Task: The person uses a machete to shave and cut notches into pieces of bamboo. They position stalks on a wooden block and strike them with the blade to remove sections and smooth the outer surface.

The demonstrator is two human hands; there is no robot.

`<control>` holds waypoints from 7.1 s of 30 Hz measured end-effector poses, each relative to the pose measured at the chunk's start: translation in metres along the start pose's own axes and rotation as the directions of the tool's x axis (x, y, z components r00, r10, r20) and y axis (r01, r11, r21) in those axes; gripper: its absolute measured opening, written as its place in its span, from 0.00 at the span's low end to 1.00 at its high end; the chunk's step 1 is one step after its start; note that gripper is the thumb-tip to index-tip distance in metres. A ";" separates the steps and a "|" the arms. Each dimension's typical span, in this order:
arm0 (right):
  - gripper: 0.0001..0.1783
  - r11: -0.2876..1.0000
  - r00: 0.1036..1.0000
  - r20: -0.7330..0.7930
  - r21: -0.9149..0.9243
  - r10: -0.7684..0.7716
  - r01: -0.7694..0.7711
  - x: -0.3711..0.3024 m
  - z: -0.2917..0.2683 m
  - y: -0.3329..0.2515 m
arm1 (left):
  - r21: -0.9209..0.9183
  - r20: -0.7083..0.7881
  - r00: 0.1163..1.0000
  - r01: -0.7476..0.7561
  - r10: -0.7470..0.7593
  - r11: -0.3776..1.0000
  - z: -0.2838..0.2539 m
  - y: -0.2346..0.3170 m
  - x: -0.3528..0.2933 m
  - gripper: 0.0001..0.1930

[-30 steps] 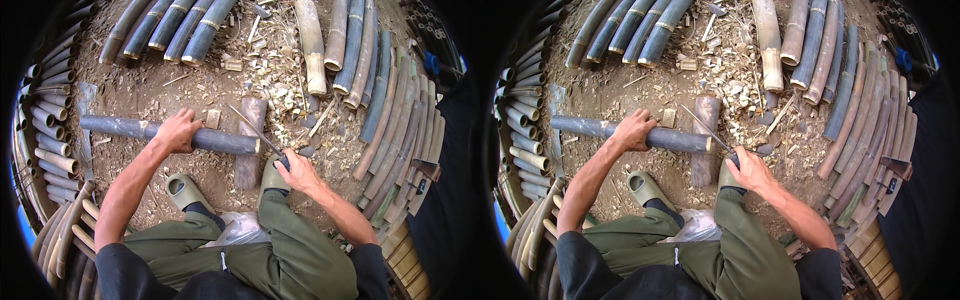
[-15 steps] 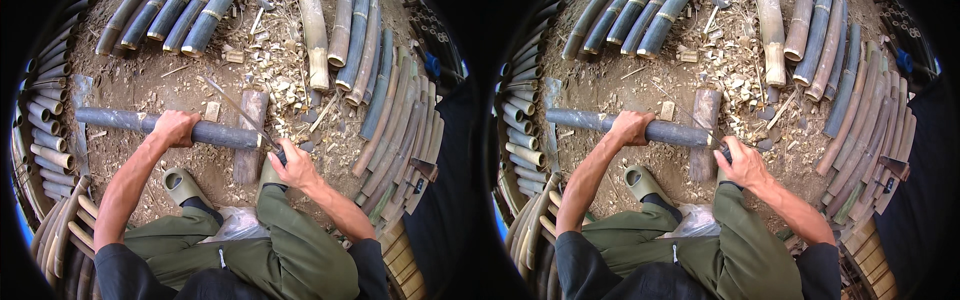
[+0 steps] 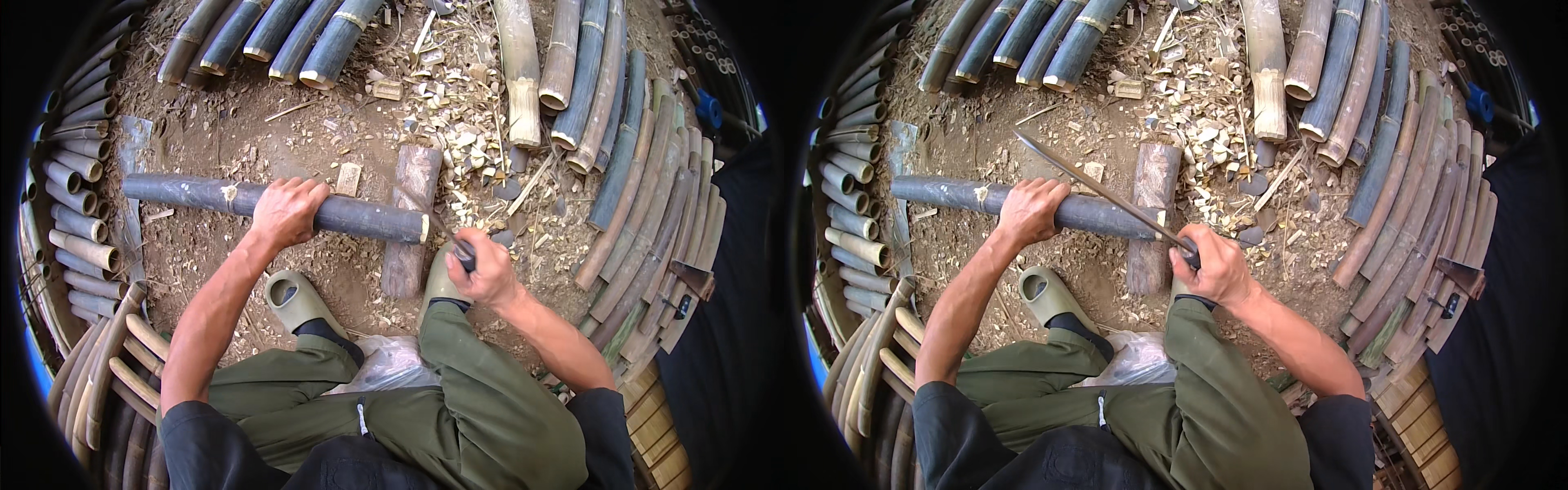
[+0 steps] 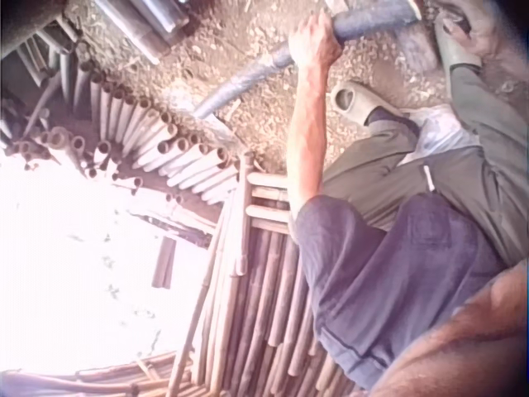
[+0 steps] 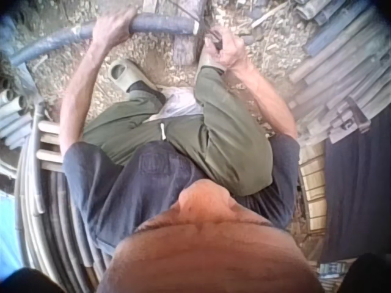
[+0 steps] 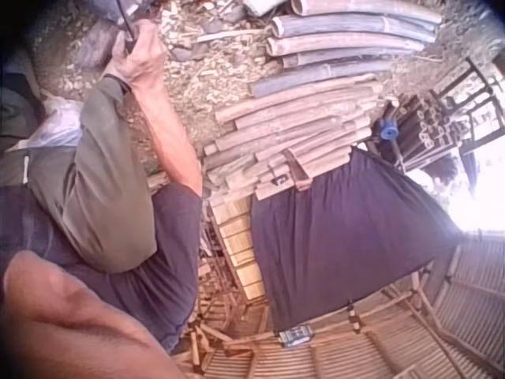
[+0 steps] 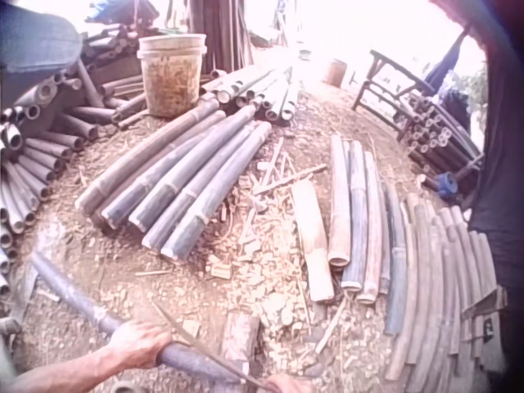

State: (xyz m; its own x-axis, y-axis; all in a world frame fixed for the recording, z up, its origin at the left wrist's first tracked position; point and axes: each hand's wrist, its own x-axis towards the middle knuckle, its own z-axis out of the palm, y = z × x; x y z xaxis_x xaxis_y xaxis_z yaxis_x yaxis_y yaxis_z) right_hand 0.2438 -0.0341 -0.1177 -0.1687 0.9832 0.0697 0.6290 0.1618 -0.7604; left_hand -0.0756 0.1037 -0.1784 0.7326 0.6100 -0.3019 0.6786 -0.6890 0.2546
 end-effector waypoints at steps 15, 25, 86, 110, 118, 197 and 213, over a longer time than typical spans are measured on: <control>0.16 0.897 0.829 0.346 -0.209 0.439 -0.389 0.011 -0.011 0.012 | 0.164 -0.450 0.888 -0.025 0.097 0.986 0.024 0.010 -0.009 0.13; 0.17 0.874 0.788 0.383 -0.271 0.483 -0.404 -0.008 -0.001 0.028 | 0.185 -0.348 0.937 0.049 0.019 0.981 0.017 0.020 -0.017 0.27; 0.16 0.925 0.872 0.307 -0.127 0.381 -0.359 -0.003 -0.017 0.010 | -0.027 -0.063 0.993 0.094 -0.096 0.995 -0.001 0.001 0.009 0.21; 0.14 0.836 0.903 -0.024 -0.369 0.428 -0.406 -0.054 -0.076 0.039 | -0.801 -0.277 0.773 0.143 -0.571 0.582 -0.178 -0.042 -0.027 0.36; 0.19 0.823 0.868 0.262 -0.512 0.421 -0.245 -0.026 -0.095 0.040 | -0.967 0.042 0.328 -0.226 -0.944 -0.122 -0.125 -0.023 -0.032 0.37; 0.17 0.967 0.973 0.122 -0.189 0.197 -0.172 -0.041 0.011 -0.014 | 0.044 0.259 0.966 0.013 -0.023 0.999 -0.008 0.010 0.012 0.27; 0.17 0.943 0.925 0.185 -0.104 0.331 -0.316 -0.029 0.007 -0.015 | 0.074 -0.208 0.977 -0.027 0.042 0.997 0.021 0.015 -0.011 0.16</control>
State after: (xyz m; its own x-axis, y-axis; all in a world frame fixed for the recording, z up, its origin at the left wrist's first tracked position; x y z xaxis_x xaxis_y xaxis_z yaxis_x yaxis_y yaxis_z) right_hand 0.2335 -0.0657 -0.1129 -0.0887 0.9478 -0.3064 0.7256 -0.1493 -0.6717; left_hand -0.0744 0.0790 -0.1906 0.7553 0.6488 -0.0931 0.6529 -0.7323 0.1935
